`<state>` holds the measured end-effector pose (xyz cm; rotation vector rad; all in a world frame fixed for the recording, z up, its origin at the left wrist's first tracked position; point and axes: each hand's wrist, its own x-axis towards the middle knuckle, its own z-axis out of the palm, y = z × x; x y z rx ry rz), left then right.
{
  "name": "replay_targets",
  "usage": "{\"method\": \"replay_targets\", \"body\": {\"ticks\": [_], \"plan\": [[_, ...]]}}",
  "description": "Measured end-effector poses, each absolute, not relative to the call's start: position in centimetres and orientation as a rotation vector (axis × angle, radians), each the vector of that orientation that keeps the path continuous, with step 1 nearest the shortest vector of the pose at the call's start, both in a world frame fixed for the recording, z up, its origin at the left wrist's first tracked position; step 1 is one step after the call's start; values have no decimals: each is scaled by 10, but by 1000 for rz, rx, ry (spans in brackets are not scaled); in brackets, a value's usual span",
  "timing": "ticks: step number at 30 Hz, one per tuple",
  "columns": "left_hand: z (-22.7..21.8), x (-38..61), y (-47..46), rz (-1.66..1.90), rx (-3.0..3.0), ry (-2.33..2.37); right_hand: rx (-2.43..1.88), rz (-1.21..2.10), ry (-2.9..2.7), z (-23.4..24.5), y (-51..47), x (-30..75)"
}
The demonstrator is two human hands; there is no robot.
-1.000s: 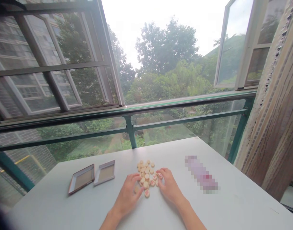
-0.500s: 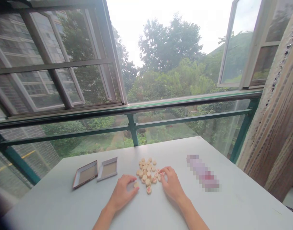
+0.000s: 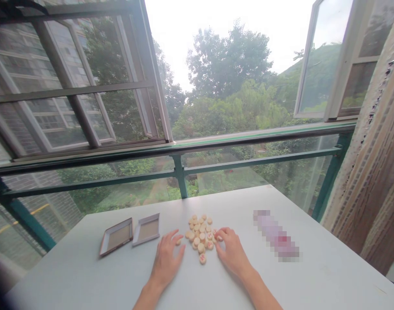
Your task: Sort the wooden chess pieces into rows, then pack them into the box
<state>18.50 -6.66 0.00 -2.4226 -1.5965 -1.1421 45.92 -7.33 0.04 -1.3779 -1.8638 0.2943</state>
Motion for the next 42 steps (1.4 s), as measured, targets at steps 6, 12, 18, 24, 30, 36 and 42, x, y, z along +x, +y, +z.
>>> {"method": "replay_targets", "body": {"ticks": [6,12,18,24,30,36,42], "plan": [[24,230,-100,-1020,-2788,-1188,-1339,292,-1873,-3,-72,460],[21,240,-100,-1101,-2826,-1189,-1307,276,-1884,-3,-72,462],[19,234,-98,-1144,-2812,-1219,-1298,269,-1915,2,-75,460],[18,226,-95,-1148,-2822,-1215,-1275,333,-1950,8,-80,455],[20,219,-92,-1138,-2791,-1284,-1192,328,-1939,8,-85,446],[20,213,-89,-1142,-2765,-1309,-1244,184,-1992,6,-88,440],[17,212,-88,-1120,-2773,-1321,-1224,135,-2093,4,-90,439]]}}
